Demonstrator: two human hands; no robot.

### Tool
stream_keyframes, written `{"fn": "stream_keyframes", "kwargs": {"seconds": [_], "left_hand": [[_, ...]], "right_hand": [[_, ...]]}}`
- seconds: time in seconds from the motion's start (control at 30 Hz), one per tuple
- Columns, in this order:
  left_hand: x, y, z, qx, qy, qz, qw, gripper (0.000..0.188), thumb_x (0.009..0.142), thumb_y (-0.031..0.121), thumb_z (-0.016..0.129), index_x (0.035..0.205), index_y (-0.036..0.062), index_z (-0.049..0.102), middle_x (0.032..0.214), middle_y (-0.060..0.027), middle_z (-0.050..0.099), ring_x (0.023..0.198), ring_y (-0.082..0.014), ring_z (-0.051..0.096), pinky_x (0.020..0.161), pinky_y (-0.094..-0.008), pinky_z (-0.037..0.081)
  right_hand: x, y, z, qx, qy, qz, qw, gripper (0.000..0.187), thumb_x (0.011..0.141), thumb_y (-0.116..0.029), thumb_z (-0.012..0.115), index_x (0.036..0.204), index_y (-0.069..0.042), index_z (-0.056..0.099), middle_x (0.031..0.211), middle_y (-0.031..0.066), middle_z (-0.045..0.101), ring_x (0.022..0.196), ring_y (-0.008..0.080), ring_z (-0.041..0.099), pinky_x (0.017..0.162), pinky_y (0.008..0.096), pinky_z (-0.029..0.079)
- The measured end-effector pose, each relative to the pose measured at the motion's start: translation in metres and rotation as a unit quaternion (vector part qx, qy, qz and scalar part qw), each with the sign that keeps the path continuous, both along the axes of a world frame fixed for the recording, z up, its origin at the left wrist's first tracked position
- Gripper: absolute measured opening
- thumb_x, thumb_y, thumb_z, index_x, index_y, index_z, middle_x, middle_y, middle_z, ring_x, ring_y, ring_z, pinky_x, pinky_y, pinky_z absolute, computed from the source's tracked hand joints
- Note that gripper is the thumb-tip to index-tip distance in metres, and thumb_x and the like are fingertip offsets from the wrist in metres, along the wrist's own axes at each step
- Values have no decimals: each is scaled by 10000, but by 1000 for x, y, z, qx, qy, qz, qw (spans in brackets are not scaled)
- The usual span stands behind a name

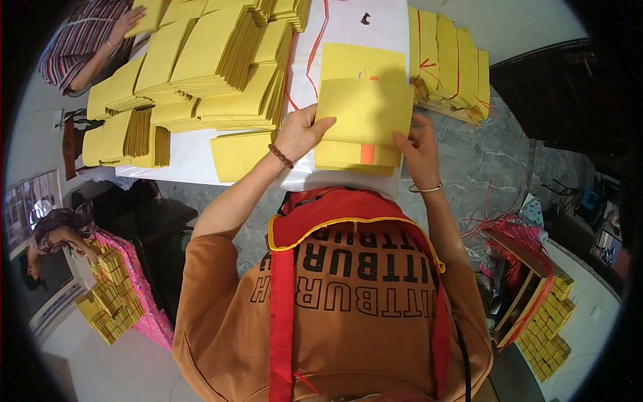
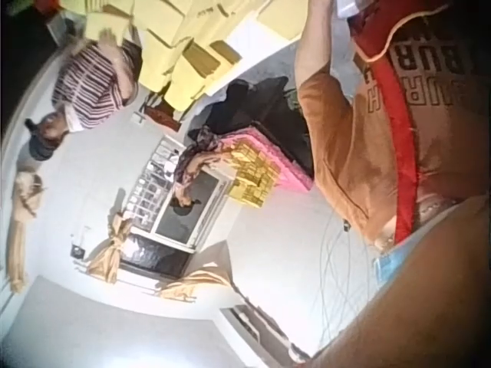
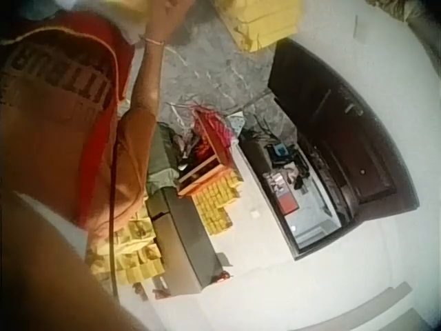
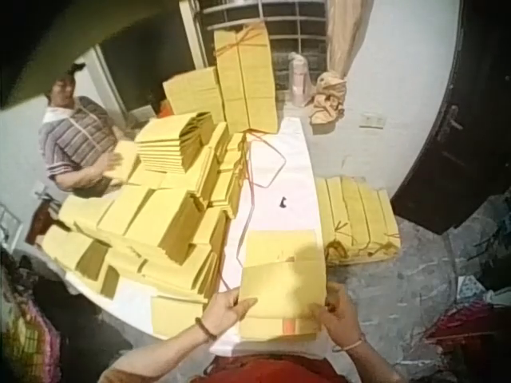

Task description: Folding and bundling yellow joss paper.

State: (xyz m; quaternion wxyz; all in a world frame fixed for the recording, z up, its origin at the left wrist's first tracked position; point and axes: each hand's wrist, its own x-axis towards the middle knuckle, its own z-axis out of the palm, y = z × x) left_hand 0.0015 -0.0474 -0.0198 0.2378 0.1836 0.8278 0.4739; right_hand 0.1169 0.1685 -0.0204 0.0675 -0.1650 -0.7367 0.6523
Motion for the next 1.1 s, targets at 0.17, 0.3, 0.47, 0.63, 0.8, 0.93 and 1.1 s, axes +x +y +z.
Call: {"fn": "stream_keyframes", "kwargs": {"seconds": [0.17, 0.3, 0.47, 0.63, 0.8, 0.93, 1.1], "left_hand": [[-8, 2, -5, 53, -105, 20, 993, 260, 835, 171, 591, 1039, 11, 613, 761, -72, 654, 656, -98, 587, 598, -268, 473], [-12, 7, -3, 117, -152, 42, 980, 273, 822, 116, 603, 1063, -11, 583, 853, -77, 651, 749, -100, 598, 661, -248, 481], [-15, 12, 18, 143, -250, 69, 955, 325, 787, 2, 615, 1068, -48, 461, 962, -115, 610, 846, -130, 596, 722, -239, 482], [-16, 12, 16, 137, -243, 69, 958, 315, 787, 8, 620, 1043, -42, 443, 930, -108, 607, 816, -124, 589, 706, -241, 480], [-12, 9, 21, 115, -247, 84, 958, 381, 789, 30, 627, 1113, 4, 428, 941, -125, 596, 710, -115, 577, 601, -221, 456], [0, 24, 45, -31, 240, 58, 968, 422, 782, 137, 642, 1158, 52, 470, 1100, -153, 515, 903, -226, 527, 750, -334, 417], [9, 51, 30, -88, 428, -153, 887, 438, 808, 307, 587, 1182, 96, 501, 1238, -156, 432, 1156, -344, 371, 936, -457, 305]], "right_hand": [[-9, -9, 9, 118, 28, -31, 992, 367, 789, -156, 635, 1125, -48, 535, 824, 94, 633, 684, 101, 572, 614, 251, 448], [-13, -3, -4, 77, -9, -32, 996, 369, 767, -187, 658, 1100, -51, 577, 829, 99, 641, 674, 101, 566, 620, 249, 451], [-15, -7, -9, 67, -1, -61, 996, 361, 741, -179, 674, 1076, -58, 612, 784, 89, 637, 636, 106, 534, 602, 259, 441], [-17, -7, -19, 101, -6, -67, 993, 358, 735, -173, 674, 1069, -59, 616, 725, 72, 610, 596, 106, 498, 576, 259, 422], [-16, -7, -16, 105, -29, -70, 992, 353, 737, -181, 665, 1066, -62, 617, 763, 87, 630, 627, 117, 538, 599, 263, 438], [-16, -9, -12, 121, -42, -79, 989, 346, 737, -180, 656, 1060, -61, 617, 859, 131, 655, 723, 170, 616, 665, 282, 468], [-16, -9, -15, 86, -25, -86, 992, 356, 735, -184, 655, 1067, -64, 612, 876, 146, 655, 742, 209, 629, 690, 305, 477]]}}
